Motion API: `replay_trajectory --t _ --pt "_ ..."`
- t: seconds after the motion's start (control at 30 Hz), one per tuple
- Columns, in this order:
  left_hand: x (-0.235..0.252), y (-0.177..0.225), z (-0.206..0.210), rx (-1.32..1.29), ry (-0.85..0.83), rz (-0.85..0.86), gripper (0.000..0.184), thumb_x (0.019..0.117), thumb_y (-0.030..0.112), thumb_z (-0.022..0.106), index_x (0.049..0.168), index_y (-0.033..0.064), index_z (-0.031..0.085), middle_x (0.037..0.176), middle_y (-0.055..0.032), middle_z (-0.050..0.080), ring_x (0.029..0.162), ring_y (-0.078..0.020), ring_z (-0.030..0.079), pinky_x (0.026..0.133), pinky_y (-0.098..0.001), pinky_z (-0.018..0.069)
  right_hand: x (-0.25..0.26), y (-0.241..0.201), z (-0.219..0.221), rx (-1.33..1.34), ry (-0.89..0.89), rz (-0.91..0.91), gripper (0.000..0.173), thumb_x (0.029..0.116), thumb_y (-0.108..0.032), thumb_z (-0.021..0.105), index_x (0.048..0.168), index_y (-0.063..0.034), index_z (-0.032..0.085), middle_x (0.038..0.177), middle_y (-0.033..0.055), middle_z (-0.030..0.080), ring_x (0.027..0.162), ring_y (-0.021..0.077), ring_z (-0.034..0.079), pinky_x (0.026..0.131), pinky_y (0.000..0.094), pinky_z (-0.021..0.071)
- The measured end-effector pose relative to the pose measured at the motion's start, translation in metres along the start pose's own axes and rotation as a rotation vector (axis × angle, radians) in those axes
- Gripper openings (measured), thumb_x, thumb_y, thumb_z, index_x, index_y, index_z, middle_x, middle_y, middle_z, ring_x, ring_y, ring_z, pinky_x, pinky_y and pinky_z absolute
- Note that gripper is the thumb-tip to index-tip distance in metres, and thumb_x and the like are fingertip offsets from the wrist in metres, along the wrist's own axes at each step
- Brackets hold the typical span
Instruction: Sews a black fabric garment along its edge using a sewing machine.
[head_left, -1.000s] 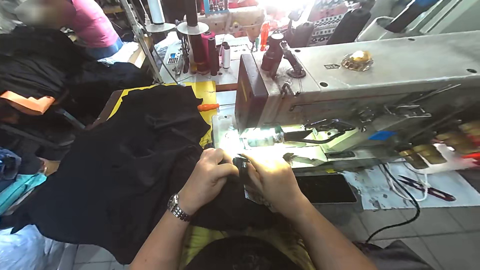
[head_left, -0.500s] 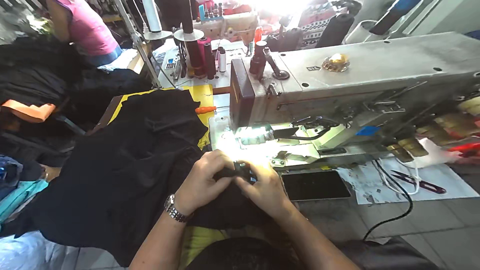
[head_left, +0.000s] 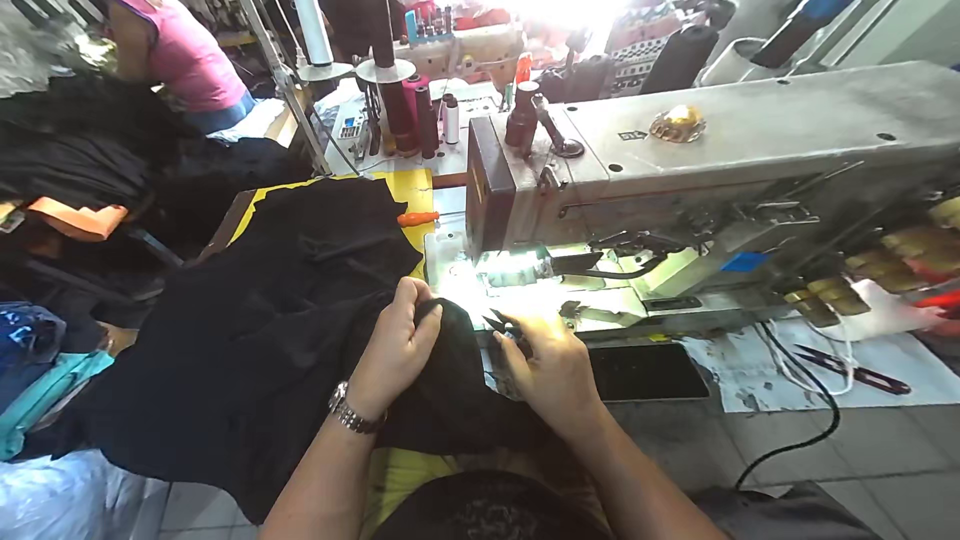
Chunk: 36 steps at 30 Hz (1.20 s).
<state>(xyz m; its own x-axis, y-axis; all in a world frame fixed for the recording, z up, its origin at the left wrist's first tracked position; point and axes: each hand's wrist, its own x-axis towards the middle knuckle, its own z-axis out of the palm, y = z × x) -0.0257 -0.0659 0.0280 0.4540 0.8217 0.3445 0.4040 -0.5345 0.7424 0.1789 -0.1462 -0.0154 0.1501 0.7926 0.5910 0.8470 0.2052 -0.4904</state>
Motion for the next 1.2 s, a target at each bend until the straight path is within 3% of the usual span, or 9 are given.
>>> replay_trajectory --t 0.1,0.27,0.37,0.5,0.83,1.03,1.2 --pt "0.004 -0.002 0.003 -0.097 0.046 -0.114 0.012 0.1024 0.018 0.051 0.109 0.0088 0.055 0.083 -0.0005 0.059 0.073 -0.0072 0.058 0.066 -0.0253 0.0497 -0.002 -0.006 0.001 0.056 -0.003 -0.009 0.027 0.0948 -0.026 0.065 0.115 -0.0111 0.077 0.097 0.0096 0.072 0.082 0.0199 0.07 0.07 0.0334 0.0594" --pt "0.009 -0.004 0.005 -0.145 0.032 -0.164 0.01 0.103 0.017 0.051 0.108 0.0096 0.054 0.081 -0.0008 0.057 0.07 -0.0076 0.056 0.063 -0.0246 0.048 -0.005 -0.01 0.001 0.296 -0.123 0.031 0.031 0.0987 -0.029 0.063 0.12 -0.0105 0.075 0.104 0.0032 0.075 0.094 0.0102 0.069 0.083 0.0269 0.0581" --pt "0.017 -0.006 0.006 -0.161 -0.003 -0.185 0.009 0.1038 0.017 0.05 0.108 0.0096 0.053 0.079 -0.0014 0.055 0.067 -0.0091 0.055 0.06 -0.0259 0.0463 -0.005 -0.01 0.002 0.399 -0.209 0.111 0.031 0.0983 -0.029 0.063 0.12 -0.0099 0.075 0.105 0.0016 0.074 0.092 0.0051 0.068 0.084 0.0216 0.0568" --pt "0.023 -0.009 0.008 -0.219 -0.023 -0.234 0.013 0.105 0.018 0.05 0.112 0.0082 0.054 0.085 -0.0039 0.059 0.073 -0.0116 0.058 0.066 -0.0305 0.0502 -0.004 -0.009 0.004 0.519 -0.254 0.227 0.03 0.0965 -0.025 0.066 0.119 -0.0072 0.073 0.102 0.0007 0.074 0.087 0.0012 0.069 0.081 0.0185 0.0582" --pt "0.02 -0.006 0.018 -0.395 -0.004 -0.318 0.009 0.105 0.014 0.049 0.111 0.0093 0.054 0.088 -0.0031 0.061 0.078 -0.0104 0.06 0.07 -0.0285 0.0509 0.0 -0.007 0.006 0.639 -0.219 0.323 0.026 0.0954 -0.025 0.067 0.113 -0.0071 0.072 0.085 -0.0056 0.07 0.067 -0.0029 0.059 0.063 0.0135 0.0512" --pt "0.018 -0.003 0.019 -0.426 0.0 -0.311 0.008 0.1045 0.014 0.049 0.109 0.0095 0.054 0.092 -0.0033 0.061 0.083 -0.0106 0.061 0.073 -0.0281 0.0514 -0.001 -0.009 0.006 0.68 -0.192 0.302 0.026 0.0928 -0.02 0.071 0.114 -0.0046 0.072 0.091 -0.0021 0.073 0.074 -0.0012 0.065 0.069 0.0141 0.0555" --pt "0.016 -0.004 0.02 -0.435 -0.004 -0.292 0.008 0.1043 0.014 0.049 0.109 0.009 0.054 0.087 -0.003 0.06 0.078 -0.0104 0.06 0.07 -0.0275 0.0507 -0.002 -0.007 0.01 0.644 -0.138 0.264 0.022 0.0918 -0.017 0.071 0.109 -0.0039 0.073 0.09 -0.0013 0.073 0.074 -0.0022 0.064 0.07 0.013 0.0552"
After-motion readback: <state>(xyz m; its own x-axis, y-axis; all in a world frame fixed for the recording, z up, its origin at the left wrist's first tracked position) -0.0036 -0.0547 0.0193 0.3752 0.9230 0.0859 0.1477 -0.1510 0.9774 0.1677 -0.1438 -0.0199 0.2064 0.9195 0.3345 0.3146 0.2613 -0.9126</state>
